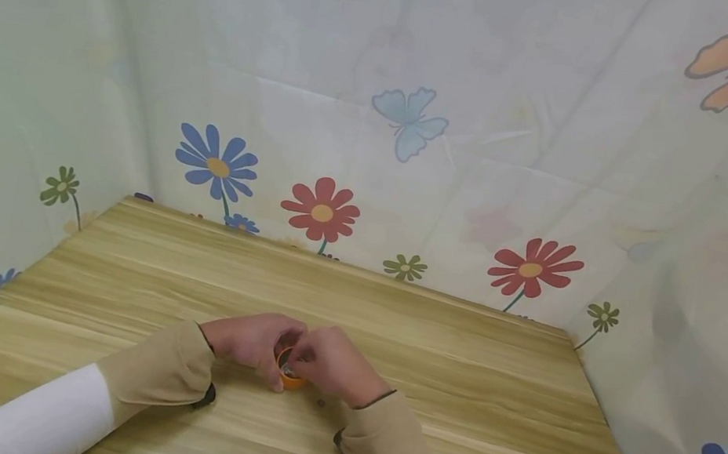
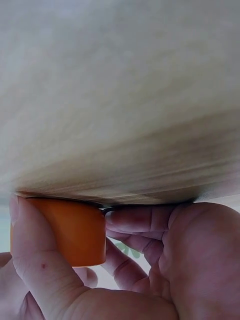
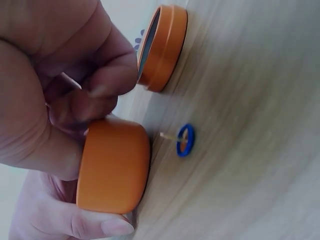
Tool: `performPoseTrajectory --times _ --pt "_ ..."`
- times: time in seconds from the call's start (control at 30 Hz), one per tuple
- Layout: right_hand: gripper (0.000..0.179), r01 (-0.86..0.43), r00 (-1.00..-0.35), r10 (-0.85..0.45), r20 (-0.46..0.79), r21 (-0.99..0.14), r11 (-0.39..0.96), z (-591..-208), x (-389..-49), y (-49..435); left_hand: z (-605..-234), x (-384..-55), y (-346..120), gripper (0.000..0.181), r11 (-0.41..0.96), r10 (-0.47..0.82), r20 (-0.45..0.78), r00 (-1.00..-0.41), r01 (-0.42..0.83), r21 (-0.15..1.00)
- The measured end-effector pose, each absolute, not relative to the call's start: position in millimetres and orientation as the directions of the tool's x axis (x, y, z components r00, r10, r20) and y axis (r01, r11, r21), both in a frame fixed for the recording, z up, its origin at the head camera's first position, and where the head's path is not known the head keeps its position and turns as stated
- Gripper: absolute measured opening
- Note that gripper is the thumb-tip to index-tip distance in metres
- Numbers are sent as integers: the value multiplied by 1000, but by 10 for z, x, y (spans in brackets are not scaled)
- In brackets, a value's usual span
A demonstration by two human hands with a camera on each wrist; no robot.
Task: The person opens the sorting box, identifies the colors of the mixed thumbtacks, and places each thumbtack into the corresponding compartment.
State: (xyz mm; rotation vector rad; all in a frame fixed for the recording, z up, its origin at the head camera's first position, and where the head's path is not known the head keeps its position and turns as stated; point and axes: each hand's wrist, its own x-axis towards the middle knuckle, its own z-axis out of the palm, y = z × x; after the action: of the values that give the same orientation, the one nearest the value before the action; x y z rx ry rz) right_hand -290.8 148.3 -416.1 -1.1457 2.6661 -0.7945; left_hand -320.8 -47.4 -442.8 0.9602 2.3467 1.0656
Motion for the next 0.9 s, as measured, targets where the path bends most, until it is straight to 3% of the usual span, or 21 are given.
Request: performPoseTrajectory --times 0.43,0.7,0.9 --pt "7 -570 -710 -701 59 -633 524 -4132 -2853 1712 -4413 -3201 -476 48 496 695 -88 -713 387 777" --pt "6 -664 -669 -733 121 -541 516 -4089 -2800 1891 -4401 -3200 -451 49 469 706 -79 -704 381 797" --pt "8 -688 -648 -760 52 -469 554 -4114 -2755 1963 -4418 -3195 -459 49 457 711 -72 -699 383 803"
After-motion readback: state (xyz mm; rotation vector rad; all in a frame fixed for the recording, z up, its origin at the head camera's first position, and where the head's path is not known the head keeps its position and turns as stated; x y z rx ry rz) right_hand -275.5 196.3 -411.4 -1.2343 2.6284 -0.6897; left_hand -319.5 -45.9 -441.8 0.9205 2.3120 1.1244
